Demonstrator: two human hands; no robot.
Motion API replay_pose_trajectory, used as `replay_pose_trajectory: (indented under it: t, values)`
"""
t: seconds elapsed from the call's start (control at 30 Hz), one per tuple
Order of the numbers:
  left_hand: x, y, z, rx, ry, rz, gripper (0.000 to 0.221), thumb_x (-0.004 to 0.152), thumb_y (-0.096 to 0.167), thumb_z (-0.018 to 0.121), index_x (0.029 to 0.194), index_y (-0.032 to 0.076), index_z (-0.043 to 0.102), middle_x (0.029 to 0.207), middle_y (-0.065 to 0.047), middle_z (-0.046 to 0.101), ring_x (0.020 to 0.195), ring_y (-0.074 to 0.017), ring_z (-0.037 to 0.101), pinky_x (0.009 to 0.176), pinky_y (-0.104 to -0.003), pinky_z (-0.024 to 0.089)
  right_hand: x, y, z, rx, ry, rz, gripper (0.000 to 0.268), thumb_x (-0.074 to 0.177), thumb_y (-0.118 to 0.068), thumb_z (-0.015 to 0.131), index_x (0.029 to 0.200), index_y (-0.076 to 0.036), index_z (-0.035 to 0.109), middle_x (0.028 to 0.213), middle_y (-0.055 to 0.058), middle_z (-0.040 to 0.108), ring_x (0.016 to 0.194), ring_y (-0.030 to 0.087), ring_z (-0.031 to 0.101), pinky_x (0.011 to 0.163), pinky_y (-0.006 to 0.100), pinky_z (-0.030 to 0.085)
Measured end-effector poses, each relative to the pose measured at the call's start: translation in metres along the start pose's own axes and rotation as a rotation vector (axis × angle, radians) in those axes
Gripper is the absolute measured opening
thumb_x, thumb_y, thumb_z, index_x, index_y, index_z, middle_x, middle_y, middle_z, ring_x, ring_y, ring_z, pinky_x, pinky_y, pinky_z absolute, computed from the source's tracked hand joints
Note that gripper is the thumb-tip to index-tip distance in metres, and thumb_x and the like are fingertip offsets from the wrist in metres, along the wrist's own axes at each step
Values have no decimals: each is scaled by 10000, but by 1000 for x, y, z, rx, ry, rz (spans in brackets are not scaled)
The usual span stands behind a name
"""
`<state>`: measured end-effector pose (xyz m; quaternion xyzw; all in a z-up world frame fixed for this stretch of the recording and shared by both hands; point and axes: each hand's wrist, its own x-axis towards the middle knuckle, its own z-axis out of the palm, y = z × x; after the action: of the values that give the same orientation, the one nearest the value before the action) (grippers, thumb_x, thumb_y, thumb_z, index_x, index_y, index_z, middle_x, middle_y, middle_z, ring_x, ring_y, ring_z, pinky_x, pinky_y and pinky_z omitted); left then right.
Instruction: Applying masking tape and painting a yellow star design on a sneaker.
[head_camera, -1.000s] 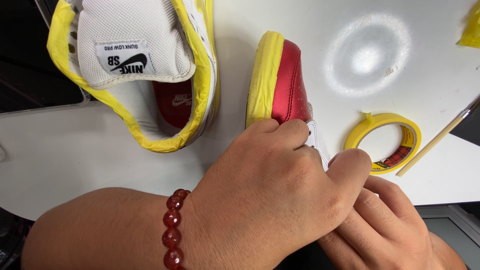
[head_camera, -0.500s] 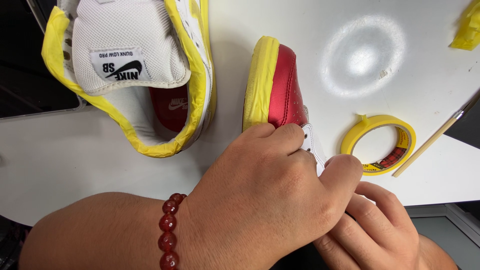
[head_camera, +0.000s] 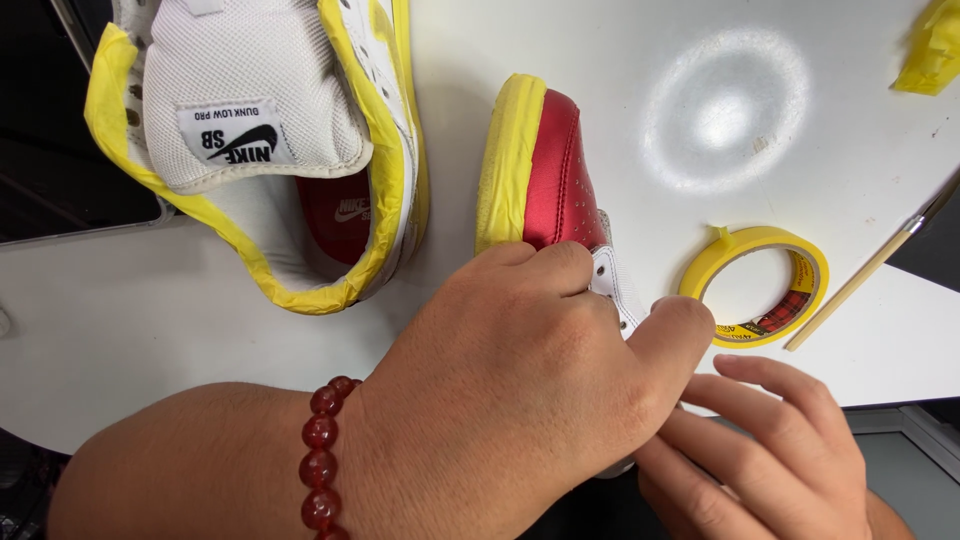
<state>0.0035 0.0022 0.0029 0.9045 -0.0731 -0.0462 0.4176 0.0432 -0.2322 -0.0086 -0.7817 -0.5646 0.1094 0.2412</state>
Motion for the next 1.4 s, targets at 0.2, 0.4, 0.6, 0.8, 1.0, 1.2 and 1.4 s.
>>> replay_pose_trajectory:
  t: [0.2, 0.4, 0.6, 0.8, 1.0, 1.2, 1.4]
  values:
    - [3, 4, -4, 9, -18, 20, 296, 691, 133, 810, 939, 41, 676, 553, -45, 593, 606, -213, 616, 574, -368, 494, 8, 10, 4, 98, 93, -76, 324, 740, -318, 846, 983, -128, 750, 1044, 91, 676, 996, 331, 662, 884, 513, 534]
    - [3, 4, -8, -20, -42, 34, 307, 720, 126, 808, 975, 15, 676, 611, -64, 625, 641, -219, 621, 583, -361, 490, 17, 10, 12, 81, 157, -138, 322, 791, -341, 860, 988, -107, 757, 1043, 110, 651, 934, 323, 636, 766, 486, 500]
    - [-3, 4, -8, 62, -38, 32, 242, 805, 87, 795, 1008, 30, 677, 667, -41, 638, 748, -214, 615, 691, -345, 509, 14, 12, 12, 80, 134, -143, 329, 796, -308, 867, 997, -72, 758, 1063, 120, 665, 965, 348, 654, 769, 499, 514]
    - [-48, 6, 3, -54, 420, -103, 348, 917, 92, 754, 1221, 29, 597, 1259, -198, 594, 1193, -337, 616, 1049, -449, 529, 20, 14, 12, 116, 140, -165, 365, 819, -345, 842, 1053, -75, 763, 1094, 118, 644, 965, 333, 629, 764, 485, 509]
    - [-97, -6, 101, -398, 518, -299, 885, 1041, 310, 624, 1654, -17, 77, 1671, -301, 137, 1586, -390, 284, 1320, -453, 305, -18, 15, 21, 355, 137, 99, 387, 799, -277, 886, 1069, -70, 700, 1157, 146, 637, 1055, 317, 667, 845, 427, 562]
    - [-95, -18, 91, -724, 350, -276, 989, 1032, 332, 618, 1620, -131, -29, 1679, -304, 223, 1537, -349, 335, 1358, -434, 292, 26, 5, 11, 624, 51, 350, 717, 780, -179, 824, 1377, 35, 489, 1409, 241, 515, 1291, 328, 579, 1065, 411, 498]
    - [-93, -31, 88, -543, 304, -216, 955, 1003, 346, 555, 1624, -98, -19, 1691, -303, 149, 1573, -378, 226, 1334, -448, 193, 33, 9, 14, 636, -19, 483, 827, 723, -164, 865, 1436, 40, 499, 1398, 193, 523, 1235, 256, 575, 1003, 329, 488]
